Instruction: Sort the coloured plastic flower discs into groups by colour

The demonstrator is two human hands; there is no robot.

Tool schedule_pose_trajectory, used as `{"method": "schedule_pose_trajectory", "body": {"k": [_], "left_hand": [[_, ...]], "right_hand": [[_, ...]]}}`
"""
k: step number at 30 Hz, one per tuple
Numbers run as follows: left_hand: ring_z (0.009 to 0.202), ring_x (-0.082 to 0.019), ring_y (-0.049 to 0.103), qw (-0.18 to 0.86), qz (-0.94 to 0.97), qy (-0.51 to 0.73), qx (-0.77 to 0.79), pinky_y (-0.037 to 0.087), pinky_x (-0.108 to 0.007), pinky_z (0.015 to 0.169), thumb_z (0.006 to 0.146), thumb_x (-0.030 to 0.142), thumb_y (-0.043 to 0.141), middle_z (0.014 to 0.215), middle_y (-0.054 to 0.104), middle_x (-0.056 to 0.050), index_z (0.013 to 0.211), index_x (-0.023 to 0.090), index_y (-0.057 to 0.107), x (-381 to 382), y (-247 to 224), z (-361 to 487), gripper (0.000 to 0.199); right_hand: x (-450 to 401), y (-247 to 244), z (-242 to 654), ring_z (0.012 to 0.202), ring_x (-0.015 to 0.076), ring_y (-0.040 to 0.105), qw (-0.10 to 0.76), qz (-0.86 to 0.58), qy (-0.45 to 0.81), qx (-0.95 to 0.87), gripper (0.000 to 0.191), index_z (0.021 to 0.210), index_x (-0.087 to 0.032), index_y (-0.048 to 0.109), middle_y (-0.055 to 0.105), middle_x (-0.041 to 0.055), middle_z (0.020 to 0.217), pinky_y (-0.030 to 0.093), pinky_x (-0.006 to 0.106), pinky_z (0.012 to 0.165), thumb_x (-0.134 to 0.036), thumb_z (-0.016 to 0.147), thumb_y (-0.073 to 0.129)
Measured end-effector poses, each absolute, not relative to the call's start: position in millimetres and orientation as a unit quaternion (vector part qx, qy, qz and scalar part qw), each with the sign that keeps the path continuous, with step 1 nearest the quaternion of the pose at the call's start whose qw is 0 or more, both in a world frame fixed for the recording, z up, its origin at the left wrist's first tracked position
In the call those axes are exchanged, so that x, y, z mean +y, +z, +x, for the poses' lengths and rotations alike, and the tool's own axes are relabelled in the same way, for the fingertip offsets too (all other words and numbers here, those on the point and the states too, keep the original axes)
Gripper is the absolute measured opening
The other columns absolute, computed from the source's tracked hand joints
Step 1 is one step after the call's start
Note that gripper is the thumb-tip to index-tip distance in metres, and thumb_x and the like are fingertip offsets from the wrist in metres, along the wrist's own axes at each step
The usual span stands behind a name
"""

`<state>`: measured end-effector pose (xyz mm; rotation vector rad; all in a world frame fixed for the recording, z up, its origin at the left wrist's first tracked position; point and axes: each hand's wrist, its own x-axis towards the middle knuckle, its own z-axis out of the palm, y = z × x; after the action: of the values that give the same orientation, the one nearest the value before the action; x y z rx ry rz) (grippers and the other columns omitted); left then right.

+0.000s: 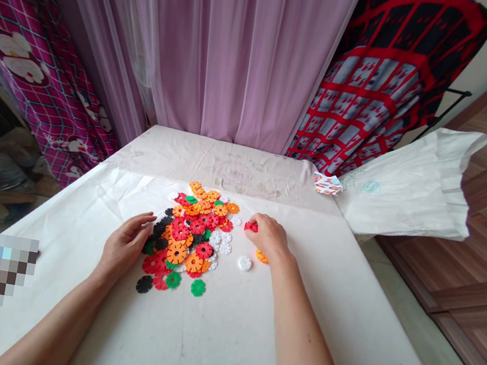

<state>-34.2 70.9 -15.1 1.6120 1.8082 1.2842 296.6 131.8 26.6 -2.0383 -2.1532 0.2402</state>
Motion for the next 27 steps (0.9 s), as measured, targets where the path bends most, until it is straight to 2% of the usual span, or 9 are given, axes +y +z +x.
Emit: {"method": "schedule_pose_trajectory", "body": {"k": [9,13,17,20,23,27], "left_hand": [[0.103,-0.021,0.066,0.21,0.574,0.46,0.644,0.051,-0.039,0.096,0.082,0.039,0.05,0.123,0.067,-0.005,0.101,0.025,0.069,71.4,-15.8,-34.2,0.03],[0.103,-0.021,0.066,0.205,0.578,0.457,0.645,0.053,-0.037,0.092,0.083,0.04,0.049,0.123,0.067,-0.005,0.1,0.025,0.07,71.1,-14.6,-33.9,0.031],[0.102,-0.02,0.066,0.196,0.576,0.457,0.649,0.054,-0.036,0.089,0.083,0.041,0.049,0.122,0.068,-0.005,0.1,0.025,0.07,71.2,-13.6,-33.7,0.031],[0.1,-0.02,0.067,0.197,0.575,0.458,0.648,0.053,-0.036,0.09,0.083,0.04,0.049,0.121,0.068,-0.004,0.1,0.025,0.07,71.6,-14.2,-33.7,0.03],[0.1,-0.02,0.067,0.201,0.573,0.458,0.649,0.052,-0.036,0.092,0.083,0.04,0.05,0.121,0.068,-0.004,0.099,0.025,0.07,71.4,-14.0,-32.9,0.03],[0.101,-0.02,0.067,0.198,0.571,0.466,0.646,0.052,-0.037,0.092,0.083,0.038,0.05,0.12,0.069,-0.004,0.098,0.025,0.07,70.7,-12.0,-31.1,0.029]], "right_hand": [[133.0,22.3,294.3,0.089,0.0153,0.062,0.069,-0.686,0.082,-0.72,0.016,0.093,-0.025,0.065,0.068,0.0015,0.102,0.04,0.023,0.073,-0.023,0.078,0.06],[133.5,24.2,294.7,0.09,0.0155,0.062,0.066,-0.684,0.083,-0.722,0.018,0.094,-0.024,0.065,0.068,0.0019,0.103,0.04,0.023,0.075,-0.021,0.077,0.06],[123.4,36.1,289.3,0.096,0.0187,0.06,0.069,-0.685,0.063,-0.723,0.015,0.093,-0.023,0.066,0.066,0.0046,0.106,0.04,0.027,0.078,-0.025,0.08,0.06],[105.0,45.7,272.1,0.1,0.0193,0.058,0.115,-0.65,0.063,-0.749,0.012,0.091,-0.023,0.066,0.067,0.004,0.106,0.04,0.028,0.084,-0.026,0.081,0.061],[84.9,47.5,246.7,0.101,0.0192,0.057,0.146,-0.582,0.115,-0.792,0.013,0.091,-0.025,0.065,0.069,0.0015,0.1,0.039,0.03,0.087,-0.025,0.079,0.065],[71.6,41.1,220.7,0.1,0.0206,0.055,0.123,-0.53,0.139,-0.827,0.016,0.09,-0.024,0.064,0.069,0.0016,0.096,0.038,0.032,0.086,-0.024,0.075,0.069]]}}
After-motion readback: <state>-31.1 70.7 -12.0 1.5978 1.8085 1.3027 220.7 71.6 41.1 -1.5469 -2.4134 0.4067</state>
